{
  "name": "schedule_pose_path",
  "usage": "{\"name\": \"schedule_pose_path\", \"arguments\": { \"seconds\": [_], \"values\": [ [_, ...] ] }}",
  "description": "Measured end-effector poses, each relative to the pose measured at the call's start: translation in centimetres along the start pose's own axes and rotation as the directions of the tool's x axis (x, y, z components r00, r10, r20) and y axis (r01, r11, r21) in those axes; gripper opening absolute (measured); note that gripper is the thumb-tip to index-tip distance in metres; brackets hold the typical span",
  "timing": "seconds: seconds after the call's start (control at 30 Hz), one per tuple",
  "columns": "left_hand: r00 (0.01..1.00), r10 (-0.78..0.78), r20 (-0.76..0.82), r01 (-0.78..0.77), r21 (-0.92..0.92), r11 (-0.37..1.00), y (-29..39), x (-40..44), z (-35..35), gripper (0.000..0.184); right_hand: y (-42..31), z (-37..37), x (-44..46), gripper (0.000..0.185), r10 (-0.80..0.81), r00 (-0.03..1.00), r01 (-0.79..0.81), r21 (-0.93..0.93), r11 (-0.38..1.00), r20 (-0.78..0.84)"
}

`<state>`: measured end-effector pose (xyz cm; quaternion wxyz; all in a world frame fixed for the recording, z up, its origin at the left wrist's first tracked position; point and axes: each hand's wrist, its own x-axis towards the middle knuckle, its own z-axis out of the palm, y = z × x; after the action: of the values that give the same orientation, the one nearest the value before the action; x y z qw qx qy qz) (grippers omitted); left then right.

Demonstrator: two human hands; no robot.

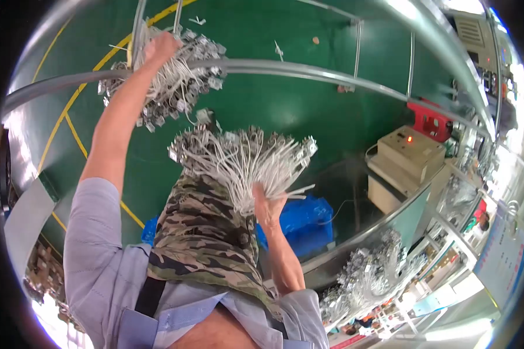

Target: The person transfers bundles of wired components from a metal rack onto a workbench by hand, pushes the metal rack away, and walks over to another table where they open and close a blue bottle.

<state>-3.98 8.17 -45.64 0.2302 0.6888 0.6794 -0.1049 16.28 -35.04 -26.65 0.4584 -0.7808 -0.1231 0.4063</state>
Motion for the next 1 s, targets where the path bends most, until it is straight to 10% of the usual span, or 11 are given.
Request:
{"name": "schedule_pose_path", "arguments": {
  "seconds": [0.1, 0.17, 0.23, 0.3, 0.33, 0.37, 0.63, 1.0],
  "values": [
    [0.994, -0.038, -0.100, 0.038, -0.002, 0.999, 1.8, -3.8, -0.5, 0.056, 0.6, -2.2, 0.3, 0.015, 0.053, 0.998, -0.054, -0.032, 0.998, -0.024],
    [0.845, 0.231, -0.483, -0.330, -0.130, 0.935, 2.0, -8.3, 0.3, 0.052, 0.5, -3.1, -0.7, 0.015, 0.056, 0.998, -0.057, -0.043, 0.997, -0.029],
    [0.909, 0.380, -0.169, -0.400, -0.106, 0.910, 5.3, -16.9, -0.1, 0.049, 0.3, -3.4, -1.0, 0.016, 0.007, 0.999, -0.006, 0.020, 1.000, -0.050],
    [0.660, 0.723, -0.204, -0.749, -0.118, 0.651, 4.6, -21.8, 4.6, 0.052, 0.7, -4.4, -1.5, 0.017, 0.003, 0.999, -0.002, 0.029, 1.000, -0.047],
    [0.677, 0.736, 0.021, -0.701, -0.289, 0.653, 4.4, -23.1, 6.4, 0.048, 0.9, -5.5, -2.0, 0.018, 0.001, 0.999, 0.000, 0.019, 1.000, -0.046],
    [0.691, 0.472, 0.548, -0.309, -0.365, 0.878, 7.5, -26.2, 2.9, 0.045, 0.5, -6.3, -2.4, 0.019, 0.004, 0.999, -0.002, 0.036, 0.999, -0.054],
    [0.471, 0.845, 0.253, -0.723, -0.438, 0.534, 9.7, -32.9, 0.0, 0.038, -5.7, -14.0, -7.3, 0.021, -0.145, 0.983, 0.150, 0.036, 0.988, -0.108],
    [0.047, 0.945, 0.323, -0.749, -0.614, 0.248, 25.8, -44.2, -12.5, 0.037, -13.5, -24.4, -23.9, 0.034, -0.361, 0.746, 0.429, -0.010, 0.903, -0.559]
  ]
}}
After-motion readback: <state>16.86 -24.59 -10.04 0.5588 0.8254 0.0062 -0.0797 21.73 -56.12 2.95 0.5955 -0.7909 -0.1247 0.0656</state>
